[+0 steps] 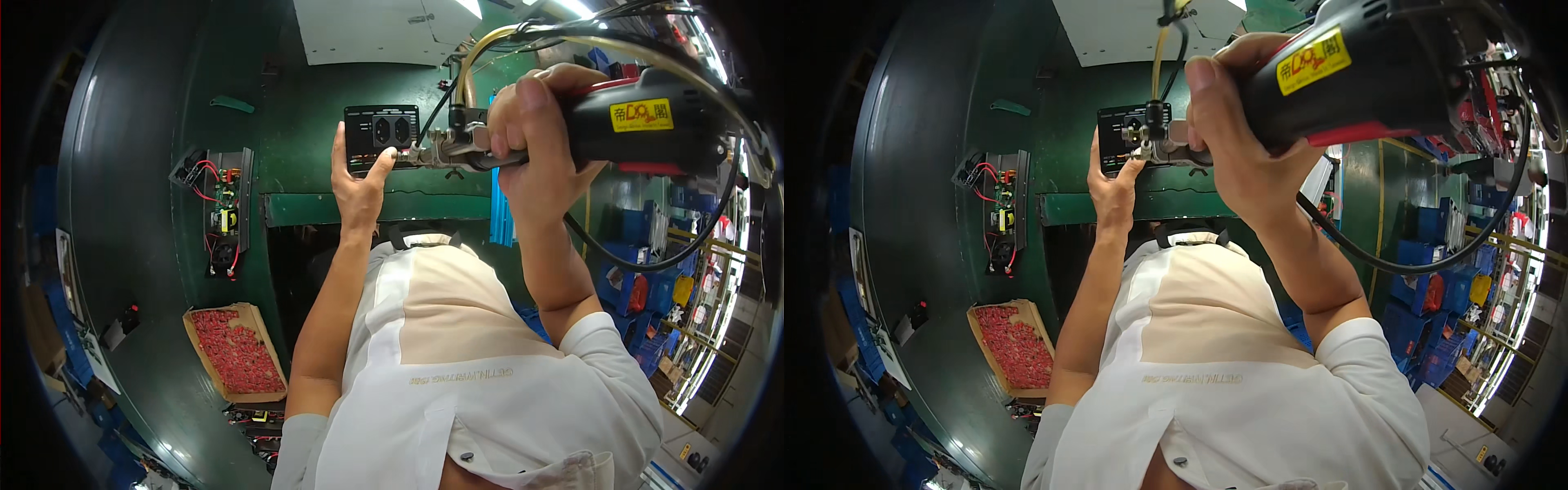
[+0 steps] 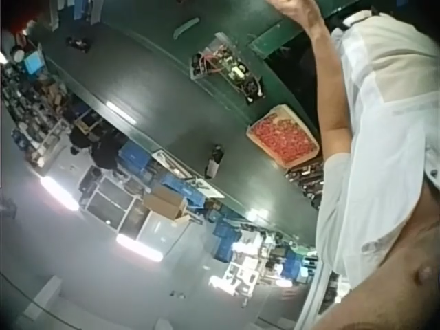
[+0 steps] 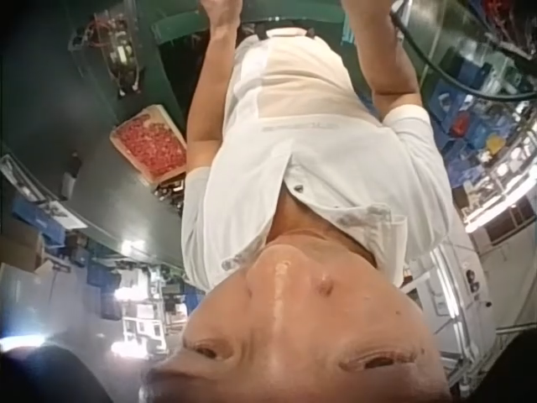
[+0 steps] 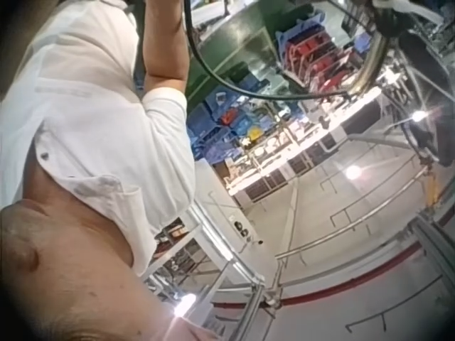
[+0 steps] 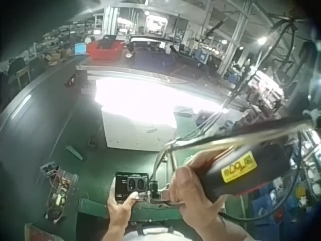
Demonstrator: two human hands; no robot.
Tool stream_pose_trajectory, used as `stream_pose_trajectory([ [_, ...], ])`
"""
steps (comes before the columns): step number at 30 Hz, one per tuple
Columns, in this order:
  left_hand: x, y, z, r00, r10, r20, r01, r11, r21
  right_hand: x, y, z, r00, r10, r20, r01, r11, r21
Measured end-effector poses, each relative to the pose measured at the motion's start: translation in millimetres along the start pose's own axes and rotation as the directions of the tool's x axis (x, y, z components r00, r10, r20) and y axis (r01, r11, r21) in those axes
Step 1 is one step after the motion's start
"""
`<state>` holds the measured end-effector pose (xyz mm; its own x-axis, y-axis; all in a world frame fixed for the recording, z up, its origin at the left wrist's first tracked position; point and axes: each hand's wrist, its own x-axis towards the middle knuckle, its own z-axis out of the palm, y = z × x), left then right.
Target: Assemble electronic components into a plastic housing using a pneumatic tool.
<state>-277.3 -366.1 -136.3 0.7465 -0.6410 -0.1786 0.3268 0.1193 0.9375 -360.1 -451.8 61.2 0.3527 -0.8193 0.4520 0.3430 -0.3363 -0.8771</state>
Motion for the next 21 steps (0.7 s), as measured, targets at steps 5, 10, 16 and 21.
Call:
stream_pose_trajectory([
  [5,4.5,-6.2,-3.9,1.0,0.002,0.024,-0.003,1.0,0.023,-2.1,2.6,-0.9,0.999,0.014,0.046,-0.013,1.0,-0.006],
  [10,5.9,-4.5,-8.1,1.0,-0.002,0.025,0.001,0.997,0.071,10.6,-1.0,-3.0,0.99,0.099,0.103,-0.104,0.994,0.04],
  [16,6.2,-2.7,-19.8,0.989,-0.033,0.146,0.024,0.998,0.062,72.9,-47.5,-44.8,0.963,0.083,0.258,-0.159,0.943,0.291],
  [21,10.7,-8.1,-34.7,0.96,0.015,0.28,0.01,0.996,-0.09,81.4,-41.5,-30.2,0.985,0.105,0.14,-0.126,0.981,0.15],
])
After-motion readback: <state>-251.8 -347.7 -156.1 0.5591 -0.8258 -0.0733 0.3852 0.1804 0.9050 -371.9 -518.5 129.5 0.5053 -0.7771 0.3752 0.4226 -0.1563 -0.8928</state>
